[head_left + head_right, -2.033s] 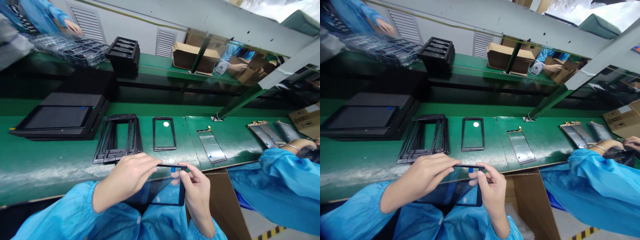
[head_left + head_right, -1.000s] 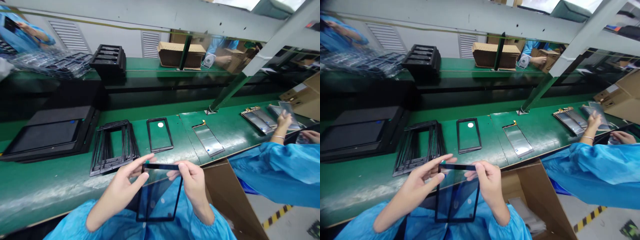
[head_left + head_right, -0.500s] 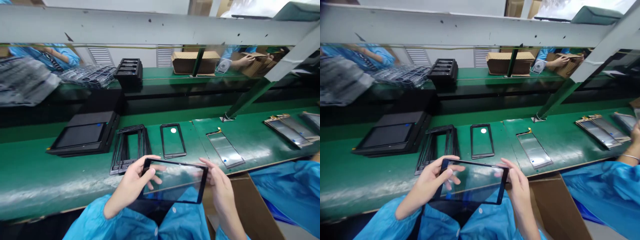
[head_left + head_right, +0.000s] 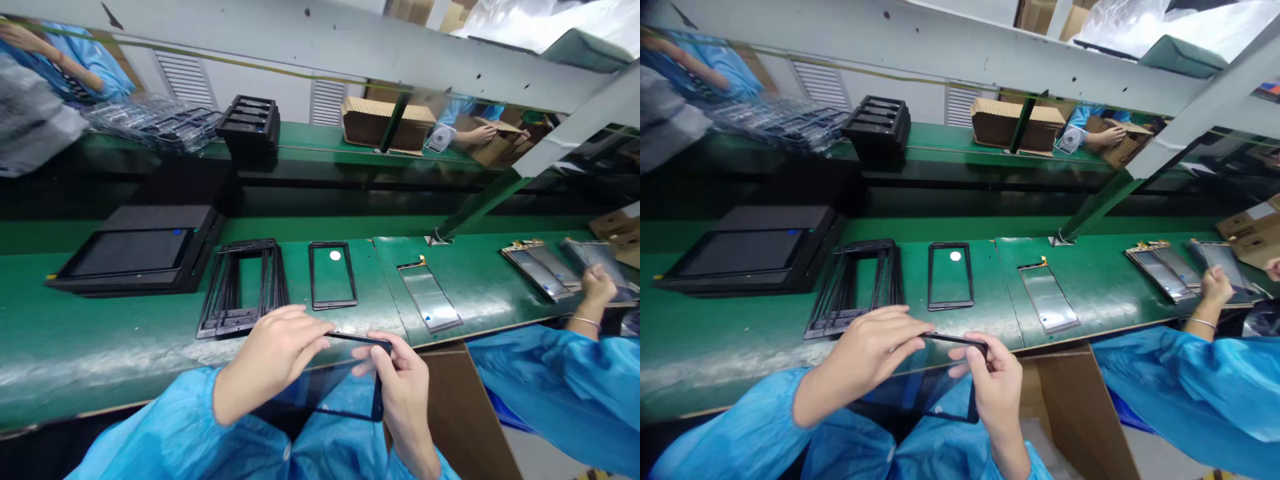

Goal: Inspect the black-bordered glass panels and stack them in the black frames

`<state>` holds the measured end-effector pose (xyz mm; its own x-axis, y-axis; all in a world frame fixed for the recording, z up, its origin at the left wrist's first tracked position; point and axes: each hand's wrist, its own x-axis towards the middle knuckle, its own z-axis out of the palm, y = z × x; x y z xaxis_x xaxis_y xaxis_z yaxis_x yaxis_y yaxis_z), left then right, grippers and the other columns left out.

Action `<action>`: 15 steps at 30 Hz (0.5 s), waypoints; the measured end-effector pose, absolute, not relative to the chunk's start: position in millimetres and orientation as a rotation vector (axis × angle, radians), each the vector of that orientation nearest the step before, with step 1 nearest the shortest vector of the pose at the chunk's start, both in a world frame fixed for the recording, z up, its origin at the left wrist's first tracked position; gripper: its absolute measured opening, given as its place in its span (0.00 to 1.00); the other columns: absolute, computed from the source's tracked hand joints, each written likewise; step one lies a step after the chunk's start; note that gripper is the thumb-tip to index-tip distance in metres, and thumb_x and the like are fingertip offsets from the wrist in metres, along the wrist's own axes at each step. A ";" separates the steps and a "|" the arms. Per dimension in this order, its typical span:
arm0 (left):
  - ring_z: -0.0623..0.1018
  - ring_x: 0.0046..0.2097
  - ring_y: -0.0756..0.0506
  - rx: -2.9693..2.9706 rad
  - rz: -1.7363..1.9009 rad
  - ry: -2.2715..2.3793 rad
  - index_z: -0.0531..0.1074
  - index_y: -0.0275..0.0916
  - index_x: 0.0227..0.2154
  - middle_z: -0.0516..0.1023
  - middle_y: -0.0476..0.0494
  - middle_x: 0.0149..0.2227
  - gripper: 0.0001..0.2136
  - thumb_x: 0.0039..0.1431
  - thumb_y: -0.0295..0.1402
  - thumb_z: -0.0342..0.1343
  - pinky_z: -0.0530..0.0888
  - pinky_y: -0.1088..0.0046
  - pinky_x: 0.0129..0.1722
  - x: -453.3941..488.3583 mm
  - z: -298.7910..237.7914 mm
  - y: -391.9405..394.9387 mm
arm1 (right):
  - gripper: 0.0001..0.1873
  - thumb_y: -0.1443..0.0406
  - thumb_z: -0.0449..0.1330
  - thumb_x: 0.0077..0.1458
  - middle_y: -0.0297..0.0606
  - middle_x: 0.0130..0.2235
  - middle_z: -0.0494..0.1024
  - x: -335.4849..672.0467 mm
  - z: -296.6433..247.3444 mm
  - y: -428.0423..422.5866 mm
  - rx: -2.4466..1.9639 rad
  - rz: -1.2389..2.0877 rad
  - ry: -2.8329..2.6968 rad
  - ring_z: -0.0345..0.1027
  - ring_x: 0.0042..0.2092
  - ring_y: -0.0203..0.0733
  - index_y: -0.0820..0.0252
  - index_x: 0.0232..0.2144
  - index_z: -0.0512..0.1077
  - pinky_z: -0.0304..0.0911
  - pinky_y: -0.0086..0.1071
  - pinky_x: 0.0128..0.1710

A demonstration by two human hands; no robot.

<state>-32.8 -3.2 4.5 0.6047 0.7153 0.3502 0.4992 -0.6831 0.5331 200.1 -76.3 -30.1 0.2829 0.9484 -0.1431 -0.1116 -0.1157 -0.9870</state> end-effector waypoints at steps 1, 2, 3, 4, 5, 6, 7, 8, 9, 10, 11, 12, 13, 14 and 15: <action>0.88 0.42 0.40 2.438 0.783 0.943 0.83 0.40 0.50 0.90 0.43 0.44 0.12 0.74 0.33 0.55 0.81 0.60 0.50 -30.8 3.3 -1.8 | 0.16 0.53 0.70 0.62 0.43 0.32 0.89 199.4 -29.3 -77.4 -1.365 1.114 -0.868 0.83 0.25 0.45 0.58 0.43 0.81 0.77 0.30 0.28; 0.88 0.40 0.41 2.419 0.800 0.932 0.84 0.39 0.48 0.90 0.43 0.43 0.12 0.75 0.32 0.54 0.81 0.63 0.43 -29.3 2.4 -1.1 | 0.16 0.53 0.70 0.62 0.43 0.32 0.89 199.0 -28.3 -78.1 -1.373 1.104 -0.876 0.83 0.25 0.45 0.58 0.42 0.81 0.77 0.31 0.28; 0.88 0.39 0.41 2.398 0.811 0.938 0.84 0.39 0.47 0.90 0.43 0.42 0.12 0.75 0.32 0.54 0.81 0.65 0.40 -28.3 2.1 -1.5 | 0.15 0.53 0.70 0.62 0.42 0.32 0.89 198.7 -27.2 -78.5 -1.379 1.099 -0.881 0.83 0.25 0.45 0.58 0.42 0.81 0.77 0.31 0.29; 0.87 0.39 0.40 2.377 0.806 0.949 0.84 0.39 0.47 0.90 0.43 0.42 0.12 0.75 0.31 0.54 0.80 0.65 0.39 -27.5 2.8 -2.8 | 0.15 0.53 0.70 0.62 0.42 0.32 0.89 198.0 -26.4 -78.3 -1.384 1.099 -0.883 0.83 0.26 0.46 0.58 0.43 0.81 0.78 0.32 0.29; 0.87 0.41 0.40 2.357 0.790 0.953 0.84 0.39 0.48 0.90 0.42 0.42 0.12 0.74 0.31 0.54 0.80 0.65 0.40 -26.7 4.3 -5.0 | 0.15 0.53 0.69 0.63 0.42 0.32 0.89 196.5 -25.9 -77.5 -1.384 1.117 -0.891 0.84 0.26 0.46 0.57 0.43 0.82 0.78 0.32 0.30; 0.87 0.42 0.39 2.334 0.758 0.949 0.84 0.39 0.50 0.90 0.41 0.43 0.12 0.73 0.31 0.55 0.80 0.65 0.42 -25.9 6.5 -7.6 | 0.15 0.53 0.69 0.63 0.42 0.33 0.89 193.9 -25.9 -76.1 -1.371 1.157 -0.912 0.84 0.27 0.46 0.57 0.43 0.82 0.79 0.33 0.31; 0.86 0.44 0.39 2.302 0.718 0.943 0.83 0.39 0.53 0.89 0.41 0.44 0.13 0.72 0.31 0.56 0.80 0.64 0.44 -25.1 9.1 -10.0 | 0.15 0.53 0.69 0.63 0.42 0.34 0.89 190.1 -26.4 -74.2 -1.338 1.226 -0.951 0.84 0.28 0.47 0.56 0.44 0.83 0.79 0.34 0.31; 0.85 0.44 0.39 2.255 0.683 0.937 0.81 0.39 0.56 0.89 0.40 0.44 0.15 0.71 0.32 0.58 0.80 0.65 0.45 -24.8 11.8 -11.4 | 0.16 0.53 0.69 0.63 0.42 0.35 0.90 185.0 -27.4 -72.0 -1.293 1.311 -0.991 0.85 0.29 0.48 0.56 0.46 0.83 0.80 0.35 0.33; 0.85 0.43 0.40 2.191 0.663 0.931 0.79 0.40 0.61 0.88 0.41 0.43 0.19 0.70 0.31 0.59 0.80 0.65 0.45 -25.8 14.0 -10.7 | 0.18 0.53 0.70 0.63 0.42 0.36 0.90 179.2 -28.8 -69.8 -1.242 1.399 -1.021 0.86 0.31 0.49 0.54 0.50 0.83 0.81 0.37 0.35; 0.84 0.41 0.42 2.104 0.670 0.937 0.76 0.41 0.64 0.87 0.43 0.41 0.22 0.68 0.31 0.60 0.80 0.67 0.43 -29.1 15.9 -7.4 | 0.22 0.52 0.70 0.62 0.42 0.39 0.90 173.3 -30.6 -67.6 -1.186 1.474 -1.033 0.87 0.35 0.51 0.52 0.55 0.81 0.81 0.39 0.38; 0.83 0.37 0.44 1.994 0.720 0.966 0.73 0.43 0.67 0.86 0.46 0.38 0.26 0.67 0.30 0.61 0.79 0.69 0.40 -35.7 17.3 -0.8 | 0.26 0.51 0.69 0.63 0.43 0.44 0.90 168.1 -32.7 -65.7 -1.139 1.512 -1.025 0.87 0.40 0.52 0.50 0.60 0.78 0.81 0.42 0.43; 0.82 0.33 0.47 1.864 0.816 1.021 0.71 0.44 0.69 0.84 0.48 0.36 0.28 0.66 0.29 0.61 0.79 0.72 0.36 -46.3 18.5 9.1 | 0.29 0.50 0.68 0.64 0.43 0.49 0.89 164.6 -35.2 -64.2 -1.112 1.502 -0.998 0.86 0.47 0.53 0.47 0.64 0.75 0.80 0.44 0.49; 0.80 0.30 0.49 1.712 0.949 1.095 0.70 0.45 0.69 0.81 0.51 0.34 0.30 0.65 0.29 0.61 0.78 0.74 0.32 -61.6 19.9 22.1 | 0.30 0.50 0.66 0.65 0.43 0.55 0.86 163.3 -38.2 -62.9 -1.101 1.459 -0.966 0.83 0.53 0.53 0.44 0.67 0.72 0.78 0.45 0.54; 0.79 0.28 0.50 1.547 1.122 1.191 0.70 0.44 0.69 0.78 0.52 0.33 0.31 0.63 0.29 0.63 0.77 0.76 0.29 -81.3 21.6 37.5 | 0.29 0.49 0.65 0.67 0.43 0.60 0.83 164.6 -42.0 -62.0 -1.106 1.399 -0.937 0.80 0.59 0.53 0.42 0.67 0.71 0.76 0.46 0.57; 0.78 0.26 0.51 1.366 1.303 1.306 0.71 0.44 0.68 0.77 0.53 0.33 0.32 0.60 0.29 0.65 0.76 0.76 0.26 -105.0 23.9 54.6 | 0.28 0.49 0.64 0.68 0.43 0.63 0.81 168.3 -46.7 -61.7 -1.122 1.338 -0.911 0.77 0.62 0.53 0.42 0.66 0.72 0.74 0.46 0.59</action>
